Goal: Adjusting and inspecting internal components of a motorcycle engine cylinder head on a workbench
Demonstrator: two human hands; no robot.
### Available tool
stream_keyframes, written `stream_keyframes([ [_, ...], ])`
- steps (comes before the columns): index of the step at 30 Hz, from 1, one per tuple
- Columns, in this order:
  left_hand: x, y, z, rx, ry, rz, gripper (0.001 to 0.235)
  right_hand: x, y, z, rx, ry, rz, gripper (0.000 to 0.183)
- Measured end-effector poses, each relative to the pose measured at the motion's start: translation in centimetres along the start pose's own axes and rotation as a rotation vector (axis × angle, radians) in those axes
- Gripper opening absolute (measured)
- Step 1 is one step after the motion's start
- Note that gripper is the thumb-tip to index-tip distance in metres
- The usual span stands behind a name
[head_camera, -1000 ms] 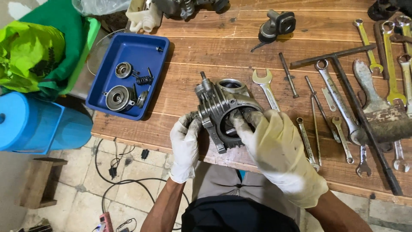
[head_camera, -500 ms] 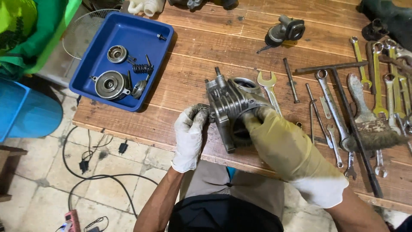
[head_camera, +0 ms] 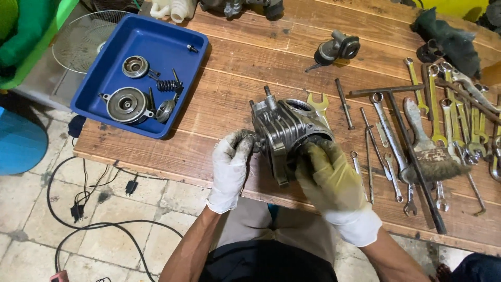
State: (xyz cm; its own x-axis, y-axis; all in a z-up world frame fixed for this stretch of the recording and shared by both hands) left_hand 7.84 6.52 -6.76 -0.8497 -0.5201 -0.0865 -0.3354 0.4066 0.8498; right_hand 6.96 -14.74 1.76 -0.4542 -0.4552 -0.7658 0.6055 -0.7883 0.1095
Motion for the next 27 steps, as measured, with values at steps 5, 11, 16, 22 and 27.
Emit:
stream_keyframes([
  [5, 0.1, 0.0, 0.1, -0.008, 0.001, -0.023, 0.01, -0.6, 0.0, -0.2, -0.092, -0.037, -0.007, 0.033],
  [11, 0.1, -0.5, 0.2, 0.007, -0.008, -0.023, 0.01, -1.2, 0.0, -0.4, -0.154, -0.146, 0.039, 0.039],
  [16, 0.2, -0.3, 0.2, -0.027, -0.017, -0.015, 0.009, -0.8, 0.3, -1.0, -0.169, -0.152, 0.033, 0.038],
  [22, 0.5, -0.9, 0.3, 0.032, -0.009, -0.029, 0.009, -0.9, 0.1, -1.3, -0.13, -0.207, 0.141, 0.04],
  [27, 2.0, 2.7, -1.5, -0.155, -0.062, -0.205, 0.013, -1.0, 0.9, -2.3, -0.28, -0.348, 0.049, 0.048],
])
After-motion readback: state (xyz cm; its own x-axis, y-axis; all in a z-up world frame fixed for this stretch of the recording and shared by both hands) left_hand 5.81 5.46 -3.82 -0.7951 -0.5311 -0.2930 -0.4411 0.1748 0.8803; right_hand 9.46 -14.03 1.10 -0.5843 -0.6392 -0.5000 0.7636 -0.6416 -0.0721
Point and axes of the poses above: each hand's wrist, its own x-axis away from the middle knuckle, its own z-axis out of the back of the hand, y = z × x, the point moved 9 cm from there along -x, towards the middle knuckle, and after that the axes turned 12 degrees about x, right-handed, at the moved point
